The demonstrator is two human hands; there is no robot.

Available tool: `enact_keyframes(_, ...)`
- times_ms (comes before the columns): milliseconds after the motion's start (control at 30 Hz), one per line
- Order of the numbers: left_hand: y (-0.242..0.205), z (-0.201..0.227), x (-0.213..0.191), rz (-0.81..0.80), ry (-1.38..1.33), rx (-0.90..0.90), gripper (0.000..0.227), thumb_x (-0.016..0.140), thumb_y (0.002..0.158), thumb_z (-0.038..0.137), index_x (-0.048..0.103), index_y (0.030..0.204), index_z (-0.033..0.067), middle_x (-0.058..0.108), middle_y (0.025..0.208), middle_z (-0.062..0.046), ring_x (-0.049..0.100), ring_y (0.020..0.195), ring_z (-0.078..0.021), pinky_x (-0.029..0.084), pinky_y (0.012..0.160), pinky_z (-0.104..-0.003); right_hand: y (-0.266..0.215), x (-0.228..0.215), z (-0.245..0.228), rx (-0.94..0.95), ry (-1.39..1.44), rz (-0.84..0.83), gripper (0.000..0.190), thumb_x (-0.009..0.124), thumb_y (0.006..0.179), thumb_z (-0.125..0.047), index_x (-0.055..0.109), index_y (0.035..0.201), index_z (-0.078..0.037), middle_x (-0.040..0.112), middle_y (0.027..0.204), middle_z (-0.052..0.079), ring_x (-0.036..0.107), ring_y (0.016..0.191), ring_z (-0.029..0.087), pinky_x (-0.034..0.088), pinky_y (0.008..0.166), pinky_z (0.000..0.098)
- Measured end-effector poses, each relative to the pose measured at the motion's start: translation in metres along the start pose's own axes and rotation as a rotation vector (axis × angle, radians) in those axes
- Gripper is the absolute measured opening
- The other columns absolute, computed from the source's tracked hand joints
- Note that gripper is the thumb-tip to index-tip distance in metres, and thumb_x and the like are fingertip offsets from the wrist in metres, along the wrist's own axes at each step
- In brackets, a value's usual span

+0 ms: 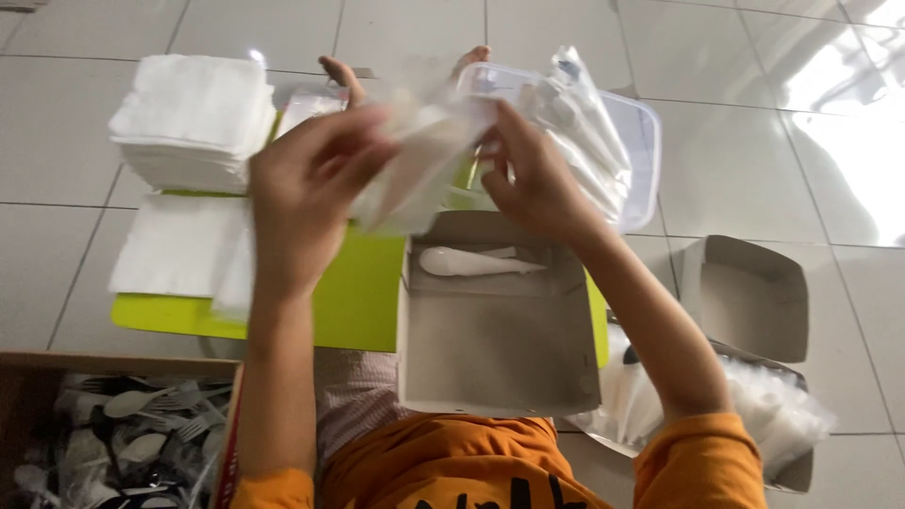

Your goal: The person repeatedly picks up plastic-wrapped bundles of white plastic cutlery, opens the wrappers, and places the bundles into a cardboard box. The person handles the cutlery by hand and arranges the bundles inside the box.

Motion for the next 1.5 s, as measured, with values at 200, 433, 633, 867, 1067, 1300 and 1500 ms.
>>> enact_keyframes(200, -0.069, 0.000, -0.046, 0.163, 0.290, -0.171, 0.011, 0.068, 0.102, 0.008, 0.070, 0.108, -0.0003, 0.072, 0.104, -0.013, 0.067, 0.092, -0.0210, 0.057, 0.081, -0.029, 0.088, 0.034, 0.072, -0.109, -0.362, -0.074, 0.046, 0.043, 0.079, 0.021, 0.079, 0.099, 0.000, 0.077, 0.104, 0.017, 0.074, 0.078, 0.031, 0.061, 0.065, 0.0433)
enact_keyframes(433, -0.134, -0.043, -0.040, 0.156, 0.278, -0.300, 0.017, 0.063, 0.101, 0.019, 0.068, 0.111, 0.0058, 0.073, 0.102, -0.010, 0.070, 0.080, -0.0148, 0.061, 0.060, -0.018, 0.158, 0.088, 0.150, 0.036, -0.302, -0.363, 0.015, 0.085, 0.087, -0.019, 0.077, 0.094, -0.009, 0.078, 0.090, 0.000, 0.071, 0.084, 0.020, 0.000, 0.119, 0.0607)
enact_keyframes(633, -0.150, -0.041, -0.029, 0.210, 0.007, -0.609, 0.024, 0.068, 0.093, 0.026, 0.075, 0.107, 0.0084, 0.078, 0.105, -0.006, 0.073, 0.093, -0.0161, 0.060, 0.079, -0.026, 0.172, 0.120, 0.173, 0.120, -0.430, -0.236, 0.016, 0.083, 0.089, -0.026, 0.075, 0.075, -0.028, 0.075, 0.078, -0.010, 0.068, 0.085, 0.014, -0.003, 0.114, 0.0799)
enact_keyframes(867, -0.155, -0.039, -0.027, 0.220, -0.022, -0.667, 0.024, 0.069, 0.091, 0.027, 0.076, 0.106, 0.0100, 0.079, 0.102, -0.004, 0.072, 0.090, -0.0146, 0.058, 0.077, -0.025, 0.173, 0.121, 0.160, 0.607, 0.155, -0.093, 0.035, 0.051, 0.095, -0.042, 0.072, 0.103, -0.016, 0.070, 0.110, -0.014, 0.058, 0.108, 0.007, -0.013, 0.115, 0.0666)
enact_keyframes(1067, -0.159, -0.037, -0.025, 0.216, -0.001, -0.637, 0.021, 0.069, 0.091, 0.026, 0.077, 0.104, 0.0107, 0.079, 0.101, -0.002, 0.072, 0.090, -0.0144, 0.058, 0.077, -0.025, 0.156, 0.096, 0.161, 0.127, -0.269, -0.050, 0.010, 0.081, 0.083, -0.008, 0.076, 0.080, -0.015, 0.077, 0.085, -0.002, 0.069, 0.085, 0.011, 0.031, 0.096, 0.0461)
enact_keyframes(1300, -0.150, -0.017, -0.012, 0.182, -0.012, -0.505, 0.018, 0.066, 0.095, 0.023, 0.075, 0.102, 0.0091, 0.076, 0.096, -0.002, 0.069, 0.087, -0.0128, 0.055, 0.075, -0.025, 0.063, -0.002, 0.054, 0.119, 0.009, 0.308, 0.012, 0.079, 0.093, -0.013, 0.074, 0.102, -0.006, 0.077, 0.097, 0.006, 0.077, 0.087, 0.016, 0.063, 0.071, 0.0242)
enact_keyframes(1500, -0.149, 0.014, 0.003, 0.117, -0.042, -0.433, 0.017, 0.067, 0.095, 0.026, 0.073, 0.098, 0.0110, 0.076, 0.095, -0.001, 0.067, 0.084, -0.0108, 0.053, 0.072, -0.024, -0.099, -0.022, -0.037, 0.184, -0.059, 0.247, 0.026, 0.084, 0.085, -0.019, 0.075, 0.106, -0.007, 0.077, 0.099, 0.004, 0.072, 0.084, 0.011, 0.060, 0.078, 0.0226)
Point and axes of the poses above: each hand's wrist, its own y-axis towards the middle knuckle, its own x-axis out of the palm, z = x × y, the point moved 2 cm from there along y, towards the middle knuckle
